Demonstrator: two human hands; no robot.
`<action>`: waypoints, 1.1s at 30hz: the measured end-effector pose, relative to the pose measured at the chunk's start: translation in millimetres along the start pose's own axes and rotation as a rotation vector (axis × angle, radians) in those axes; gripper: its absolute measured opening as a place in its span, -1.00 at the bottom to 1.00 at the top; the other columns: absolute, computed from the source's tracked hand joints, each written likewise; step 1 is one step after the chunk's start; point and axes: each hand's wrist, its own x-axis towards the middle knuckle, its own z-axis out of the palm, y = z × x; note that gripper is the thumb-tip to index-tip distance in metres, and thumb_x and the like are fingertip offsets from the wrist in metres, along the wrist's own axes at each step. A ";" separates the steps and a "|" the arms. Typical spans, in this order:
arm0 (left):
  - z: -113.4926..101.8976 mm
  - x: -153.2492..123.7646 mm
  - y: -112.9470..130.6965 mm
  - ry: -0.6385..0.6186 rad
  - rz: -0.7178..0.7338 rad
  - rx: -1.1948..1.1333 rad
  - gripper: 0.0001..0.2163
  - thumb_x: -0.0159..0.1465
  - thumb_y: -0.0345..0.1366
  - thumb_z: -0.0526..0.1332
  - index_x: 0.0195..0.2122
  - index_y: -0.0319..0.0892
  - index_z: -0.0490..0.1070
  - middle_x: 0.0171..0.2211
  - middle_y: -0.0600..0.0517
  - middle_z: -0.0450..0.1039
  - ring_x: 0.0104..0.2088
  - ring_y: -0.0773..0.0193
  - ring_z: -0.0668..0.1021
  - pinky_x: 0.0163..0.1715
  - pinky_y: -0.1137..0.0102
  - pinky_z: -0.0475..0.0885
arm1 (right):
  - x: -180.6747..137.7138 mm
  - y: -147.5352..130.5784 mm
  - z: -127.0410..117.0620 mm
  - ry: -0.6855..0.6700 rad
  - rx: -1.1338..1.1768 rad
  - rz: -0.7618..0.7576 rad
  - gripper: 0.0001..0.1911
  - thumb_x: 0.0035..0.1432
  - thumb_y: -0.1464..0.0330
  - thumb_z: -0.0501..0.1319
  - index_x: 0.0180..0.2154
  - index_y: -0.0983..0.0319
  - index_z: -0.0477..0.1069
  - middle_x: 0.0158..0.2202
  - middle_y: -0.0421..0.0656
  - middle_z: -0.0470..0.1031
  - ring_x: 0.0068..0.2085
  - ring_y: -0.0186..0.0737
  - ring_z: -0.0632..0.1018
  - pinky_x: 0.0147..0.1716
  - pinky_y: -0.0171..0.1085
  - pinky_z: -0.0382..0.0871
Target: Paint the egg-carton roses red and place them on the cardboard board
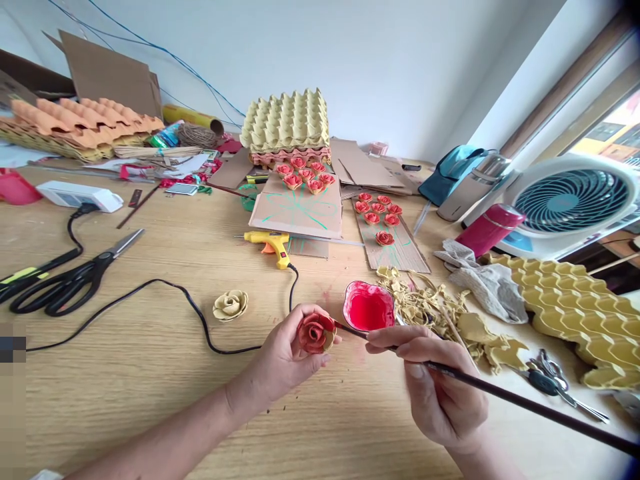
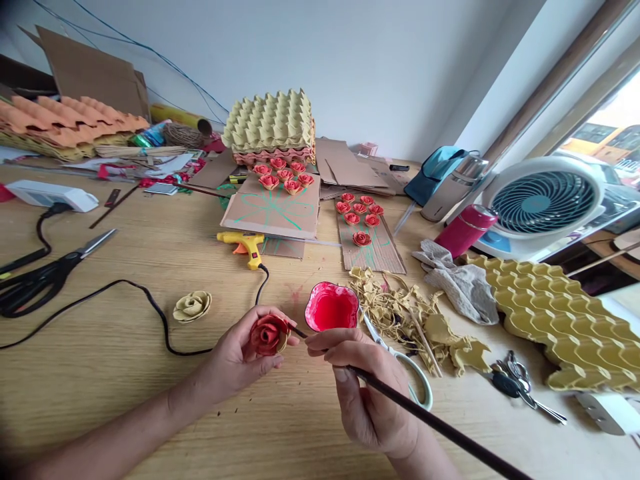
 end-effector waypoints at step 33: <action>-1.5 -2.3 -4.6 -0.030 0.034 0.133 -0.64 0.23 -0.43 0.43 0.05 -0.12 0.52 -0.03 -0.09 0.66 0.00 0.07 0.69 0.05 0.28 0.56 | 1.9 -1.0 0.9 -0.036 0.034 0.015 -0.81 0.66 0.43 0.06 0.07 0.17 0.44 -0.07 -0.02 0.76 -0.14 -0.22 0.82 -0.11 -0.27 0.77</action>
